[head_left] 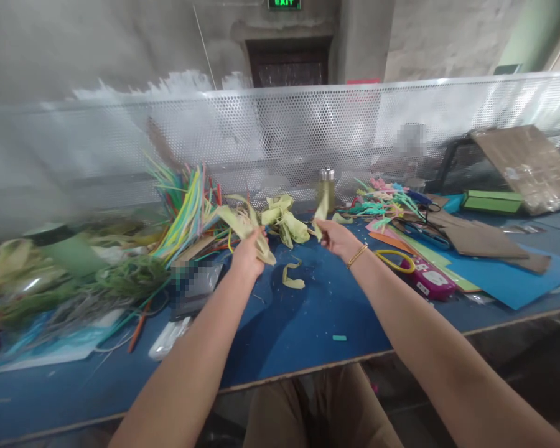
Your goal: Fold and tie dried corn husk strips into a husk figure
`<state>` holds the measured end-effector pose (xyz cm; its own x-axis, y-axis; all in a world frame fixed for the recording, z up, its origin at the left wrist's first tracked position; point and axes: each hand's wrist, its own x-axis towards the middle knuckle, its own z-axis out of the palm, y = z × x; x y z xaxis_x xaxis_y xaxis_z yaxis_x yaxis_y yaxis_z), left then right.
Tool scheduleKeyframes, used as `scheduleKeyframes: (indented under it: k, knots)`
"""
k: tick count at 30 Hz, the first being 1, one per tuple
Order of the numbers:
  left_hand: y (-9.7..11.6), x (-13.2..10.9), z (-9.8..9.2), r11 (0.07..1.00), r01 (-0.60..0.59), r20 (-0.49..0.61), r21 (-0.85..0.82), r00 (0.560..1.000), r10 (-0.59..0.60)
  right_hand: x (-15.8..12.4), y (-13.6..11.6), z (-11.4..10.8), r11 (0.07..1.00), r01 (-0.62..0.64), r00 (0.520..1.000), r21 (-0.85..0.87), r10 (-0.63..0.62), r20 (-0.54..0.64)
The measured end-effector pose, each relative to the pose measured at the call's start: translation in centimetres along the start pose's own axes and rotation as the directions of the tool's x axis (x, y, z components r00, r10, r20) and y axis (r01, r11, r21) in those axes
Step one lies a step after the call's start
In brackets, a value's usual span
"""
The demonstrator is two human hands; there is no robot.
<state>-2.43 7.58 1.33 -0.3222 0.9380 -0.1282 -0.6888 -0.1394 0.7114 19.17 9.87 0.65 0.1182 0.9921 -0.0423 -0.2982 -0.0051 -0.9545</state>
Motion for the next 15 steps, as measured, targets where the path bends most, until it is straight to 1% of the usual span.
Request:
scheduleKeyframes:
  k: [1, 3, 4, 6, 7, 11, 13, 15]
  knots:
    - [-0.8, -0.3, 0.1, 0.994, 0.033, 0.042, 0.107, 0.998, -0.038, -0.5, 0.3, 0.7, 1.000, -0.016, 0.998, -0.009, 0.017, 0.059]
    - [-2.3, -0.8, 0.0, 0.968, 0.044, 0.122, 0.248, 0.990, -0.076, -1.3, 0.9, 1.9, 0.999, -0.027, 0.985, -0.020, 0.030, 0.173]
    - [-2.8, -1.1, 0.0, 0.961, 0.016, 0.156, 0.277, 0.986, -0.061, -1.6, 1.1, 2.4, 0.999, -0.026, 0.967, -0.029, 0.032, 0.251]
    - [-3.4, -1.3, -0.3, 0.947, -0.016, 0.194, 0.320, 0.980, -0.049, -2.2, 1.5, 3.0, 0.998, -0.026, 0.941, -0.057, 0.044, 0.336]
    - [-3.6, -1.4, -0.4, 0.942, -0.026, 0.206, 0.335, 0.977, -0.047, -2.3, 1.7, 3.2, 0.997, -0.032, 0.936, -0.075, 0.057, 0.349]
    - [-3.9, -1.7, -0.6, 0.921, -0.038, 0.255, 0.389, 0.965, -0.068, -2.6, 2.4, 3.6, 0.990, -0.071, 0.935, -0.121, 0.108, 0.339]
    - [-4.1, -1.8, -0.6, 0.903, -0.023, 0.282, 0.429, 0.953, -0.110, -2.7, 2.7, 3.8, 0.988, -0.079, 0.927, -0.130, 0.120, 0.354]
    - [-4.3, -1.9, -0.6, 0.881, 0.014, 0.291, 0.472, 0.941, -0.171, -2.7, 2.9, 3.9, 0.988, -0.086, 0.931, -0.130, 0.126, 0.343]
